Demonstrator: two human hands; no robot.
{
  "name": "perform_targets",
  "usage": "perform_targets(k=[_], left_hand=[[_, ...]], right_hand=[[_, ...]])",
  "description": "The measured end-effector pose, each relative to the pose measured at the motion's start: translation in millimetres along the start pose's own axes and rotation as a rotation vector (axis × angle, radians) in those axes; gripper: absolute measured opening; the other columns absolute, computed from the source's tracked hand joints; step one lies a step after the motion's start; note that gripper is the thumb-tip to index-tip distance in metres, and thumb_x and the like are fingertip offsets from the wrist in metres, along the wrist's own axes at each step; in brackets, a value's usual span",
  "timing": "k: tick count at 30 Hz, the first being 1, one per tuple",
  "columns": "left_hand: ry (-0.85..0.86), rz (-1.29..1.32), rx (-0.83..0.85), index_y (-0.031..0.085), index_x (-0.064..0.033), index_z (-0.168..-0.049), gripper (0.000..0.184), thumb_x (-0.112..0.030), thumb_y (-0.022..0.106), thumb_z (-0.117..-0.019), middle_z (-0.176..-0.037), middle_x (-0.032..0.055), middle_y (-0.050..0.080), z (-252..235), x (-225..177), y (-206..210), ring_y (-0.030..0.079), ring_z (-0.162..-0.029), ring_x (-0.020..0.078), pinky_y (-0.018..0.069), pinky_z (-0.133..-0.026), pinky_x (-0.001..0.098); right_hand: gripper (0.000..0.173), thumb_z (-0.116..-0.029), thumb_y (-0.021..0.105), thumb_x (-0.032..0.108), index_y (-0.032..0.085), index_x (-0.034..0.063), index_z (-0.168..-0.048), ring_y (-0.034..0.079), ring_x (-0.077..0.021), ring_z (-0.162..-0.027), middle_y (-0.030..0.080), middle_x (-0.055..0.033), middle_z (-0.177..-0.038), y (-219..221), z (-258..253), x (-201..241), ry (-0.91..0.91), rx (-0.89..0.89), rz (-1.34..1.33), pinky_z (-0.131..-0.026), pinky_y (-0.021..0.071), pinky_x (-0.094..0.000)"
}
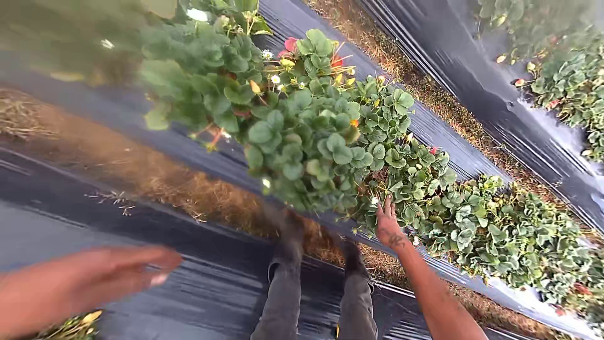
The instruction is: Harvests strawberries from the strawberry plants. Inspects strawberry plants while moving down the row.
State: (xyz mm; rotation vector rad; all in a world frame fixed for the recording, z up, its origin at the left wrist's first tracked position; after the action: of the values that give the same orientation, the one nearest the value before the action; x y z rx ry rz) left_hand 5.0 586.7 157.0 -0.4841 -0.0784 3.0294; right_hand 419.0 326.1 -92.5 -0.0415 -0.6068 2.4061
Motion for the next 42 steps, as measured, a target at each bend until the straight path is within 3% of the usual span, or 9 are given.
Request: perform_targets(k=[5, 8, 11, 14, 18, 22, 28, 38, 42], left_hand=[[0.308, 0.559, -1.02, 0.045, -0.0114, -0.155, 0.058, -0.04, 0.052, -0.1054, -0.162, 0.0214, 0.036, -264.5, -82.6, -84.8, 0.034, -0.151, 0.0387, 0.0296, -0.122, 0.0601], [0.244, 0.407, -1.04, 0.04, -0.0244, -0.16, 0.069, -0.054, 0.053, -0.0992, -0.172, 0.0047, 0.022, -305.1, -171.6, -18.7, 0.015, -0.159, 0.0319, 0.0144, -0.122, 0.0695], [0.401, 0.413, -0.873, 0.037, -0.027, -0.161, 0.07, -0.056, 0.055, -0.1, -0.174, 0.0002, 0.014, -287.8, -165.8, 11.0, 0.008, -0.16, 0.0282, 0.0095, -0.124, 0.0687], [0.658, 0.963, -0.602, 0.05, -0.0159, -0.153, 0.052, -0.042, 0.041, -0.1097, -0.166, 0.0021, 0.036, -235.7, -113.4, 29.1, 0.028, -0.155, 0.0181, 0.0234, -0.128, 0.0482], [0.785, 1.695, -0.226, 0.058, -0.0094, -0.14, 0.046, -0.038, 0.039, -0.1095, -0.129, 0.0076, 0.067, -162.1, -57.8, 68.2, 0.07, -0.1, 0.0176, 0.062, -0.077, 0.0361], [0.757, 1.957, -0.196, 0.069, -0.0075, -0.108, 0.028, -0.006, 0.044, -0.0951, -0.087, 0.0006, 0.068, -145.3, -7.4, 93.8, 0.052, -0.053, 0.0037, 0.0425, -0.046, 0.0183], [0.584, 1.989, -0.279, 0.066, -0.0072, -0.12, 0.031, -0.009, 0.043, -0.1001, -0.088, 0.0004, 0.066, -153.5, 52.4, 122.3, 0.047, -0.052, 0.0038, 0.0385, -0.045, 0.0178], [0.449, 2.06, -0.345, 0.067, -0.0078, -0.118, 0.029, -0.013, 0.043, -0.1042, -0.087, -0.0002, 0.066, -138.8, 123.8, 144.2, 0.046, -0.05, 0.003, 0.037, -0.043, 0.0167], [0.377, 1.971, -0.325, 0.067, -0.0081, -0.119, 0.028, -0.015, 0.044, -0.1057, -0.088, 0.0, 0.067, -138.1, 149.7, 156.0, 0.045, -0.05, 0.0029, 0.0365, -0.045, 0.017]], right_hand=[[0.067, -0.0938, 0.06, 0.007, 0.045, 0.0221, -0.157, 0.06, -0.0544, -0.119, 0.016, -0.0304, -0.167, -9.6, 55.6, 36.1, -0.029, 0.347, 0.167, -0.094, 0.0532, -0.0657], [0.038, -0.1012, 0.045, 0.011, 0.069, 0.0105, -0.131, 0.07, -0.0277, -0.069, 0.076, -0.0143, -0.099, -45.7, 72.1, 53.1, -0.138, 0.303, -0.09, -0.066, 0.0591, -0.0484], [0.039, -0.0976, 0.037, 0.011, 0.07, 0.0004, -0.116, 0.048, -0.0063, -0.049, 0.058, 0.0035, -0.063, -82.6, 75.4, 91.7, -0.264, -0.05, -0.639, -0.046, 0.042, -0.0268], [0.038, -0.1037, 0.043, 0.021, 0.061, -0.0023, -0.126, 0.062, -0.0086, -0.068, 0.067, -0.0035, -0.097, -112.9, 81.5, 181.7, -0.447, -0.267, -0.69, -0.054, 0.0536, -0.0254], [0.044, -0.1091, 0.04, 0.033, 0.065, 0.0049, -0.133, 0.073, -0.0121, -0.084, 0.075, -0.005, -0.11, -129.8, 84.2, 315.0, -0.709, -0.199, -0.174, -0.072, 0.0637, -0.0347], [0.028, -0.1013, 0.052, 0.006, 0.069, -0.0006, -0.122, 0.071, -0.0366, -0.099, 0.071, -0.0204, -0.115, -166.5, -23.6, 398.6, -0.656, -0.383, 0.365, -0.086, 0.0582, -0.0567], [0.042, -0.0917, 0.07, 0.017, 0.06, -0.005, -0.126, 0.064, -0.0476, -0.115, 0.064, -0.0288, -0.125, -146.3, -117.9, 382.0, -0.002, 0.054, 1.036, -0.09, 0.0525, -0.0665], [0.008, -0.097, 0.054, 0.002, 0.061, -0.0013, -0.097, 0.056, -0.0188, -0.059, 0.061, -0.0094, -0.073, -198.1, -71.1, 351.8, -0.388, -0.373, -0.083, -0.056, 0.0488, -0.0392], [0.043, -0.097, 0.053, 0.003, 0.043, 0.0059, -0.139, 0.055, -0.0171, -0.051, 0.063, -0.0106, -0.085, -176.0, -45.1, 384.3, -0.177, 0.004, -0.239, -0.047, 0.0539, -0.0361]])
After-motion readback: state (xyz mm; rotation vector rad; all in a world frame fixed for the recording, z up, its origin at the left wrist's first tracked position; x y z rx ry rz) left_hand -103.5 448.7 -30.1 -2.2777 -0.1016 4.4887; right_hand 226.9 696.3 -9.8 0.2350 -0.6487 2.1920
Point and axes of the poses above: each hand's wrist, its own z-axis away from the middle knuckle, its own y-axis out of the palm, x = y × z, the point moved 6 cm from there along -z, towards the middle knuckle
